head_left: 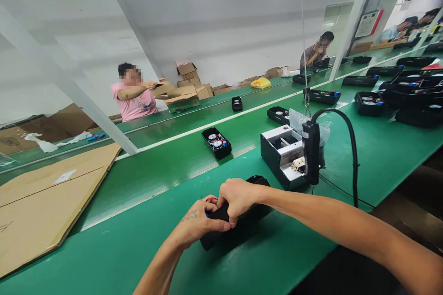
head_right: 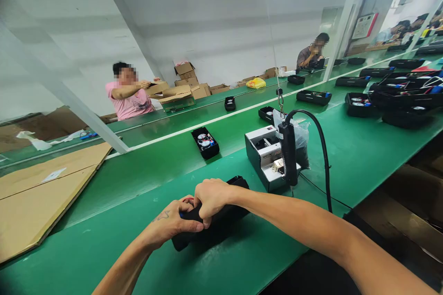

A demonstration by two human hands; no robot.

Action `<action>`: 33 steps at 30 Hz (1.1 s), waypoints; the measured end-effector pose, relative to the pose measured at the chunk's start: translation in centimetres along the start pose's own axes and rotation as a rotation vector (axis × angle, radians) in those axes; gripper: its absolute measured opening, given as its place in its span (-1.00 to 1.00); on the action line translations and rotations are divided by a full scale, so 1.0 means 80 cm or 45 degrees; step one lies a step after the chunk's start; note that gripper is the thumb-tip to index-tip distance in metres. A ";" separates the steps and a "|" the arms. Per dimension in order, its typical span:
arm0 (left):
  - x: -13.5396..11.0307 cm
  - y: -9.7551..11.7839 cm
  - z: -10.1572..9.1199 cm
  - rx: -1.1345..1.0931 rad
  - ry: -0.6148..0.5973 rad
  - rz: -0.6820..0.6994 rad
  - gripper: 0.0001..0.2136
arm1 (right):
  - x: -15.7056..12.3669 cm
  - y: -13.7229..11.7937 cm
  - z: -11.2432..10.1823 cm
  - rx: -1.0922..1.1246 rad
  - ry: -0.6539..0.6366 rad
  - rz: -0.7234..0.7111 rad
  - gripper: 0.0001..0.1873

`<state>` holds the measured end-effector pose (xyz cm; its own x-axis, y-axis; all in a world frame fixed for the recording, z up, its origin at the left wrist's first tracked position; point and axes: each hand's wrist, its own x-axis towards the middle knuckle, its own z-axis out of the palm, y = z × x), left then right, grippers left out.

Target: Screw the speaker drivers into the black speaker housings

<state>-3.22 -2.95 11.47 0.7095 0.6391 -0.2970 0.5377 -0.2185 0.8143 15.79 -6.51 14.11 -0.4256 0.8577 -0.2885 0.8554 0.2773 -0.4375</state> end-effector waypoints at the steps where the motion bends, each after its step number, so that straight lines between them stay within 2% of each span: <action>1: -0.001 0.001 0.001 0.015 -0.007 -0.003 -0.80 | -0.002 0.000 0.002 -0.015 0.019 -0.010 -0.50; 10: -0.020 0.004 0.023 0.217 0.072 -0.040 -0.75 | -0.032 -0.010 0.033 -0.126 0.173 -0.034 -0.60; 16: -0.019 0.005 0.018 0.241 0.052 -0.001 -0.77 | -0.026 -0.005 0.032 -0.139 0.171 -0.065 -0.56; 19: -0.019 0.001 0.019 0.282 0.086 0.035 -0.82 | -0.045 -0.009 0.029 -0.199 0.203 -0.164 -0.55; 21: -0.023 -0.009 0.027 0.382 0.159 0.100 -0.83 | -0.073 -0.009 0.031 -0.155 0.397 -0.246 -0.51; 22: -0.026 -0.017 0.035 0.457 0.221 0.166 -0.84 | -0.090 -0.006 0.034 -0.073 0.582 -0.281 -0.48; 24: -0.033 -0.037 0.056 0.631 0.394 0.363 -0.85 | -0.127 0.009 0.043 0.176 1.127 -0.266 -0.46; 25: -0.036 -0.049 0.068 0.707 0.495 0.485 -0.83 | -0.144 0.022 0.049 0.272 1.427 -0.199 -0.54; 27: -0.042 -0.070 0.090 0.787 0.699 0.717 -0.79 | -0.172 0.056 0.063 0.318 2.048 -0.021 -0.73; 28: -0.044 -0.079 0.100 0.796 0.781 0.808 -0.79 | -0.183 0.075 0.069 0.272 2.317 0.069 -0.72; 29: -0.046 -0.086 0.107 0.796 0.841 0.877 -0.79 | -0.191 0.095 0.074 0.213 2.447 0.176 -0.63; 30: -0.048 -0.090 0.113 0.794 0.882 0.922 -0.80 | -0.197 0.114 0.078 0.186 2.466 0.285 -0.50; 31: -0.049 -0.092 0.117 0.798 0.905 0.946 -0.82 | -0.201 0.131 0.079 0.200 2.410 0.389 -0.38; 33: -0.052 -0.093 0.120 0.814 0.922 0.970 -0.84 | -0.205 0.158 0.077 0.382 2.123 0.531 -0.32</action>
<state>-5.79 -11.06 1.85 0.6328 0.4076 0.6584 0.3681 -0.9064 0.2074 31.78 -19.69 8.07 0.6887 0.3867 0.6133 0.6575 0.0232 -0.7531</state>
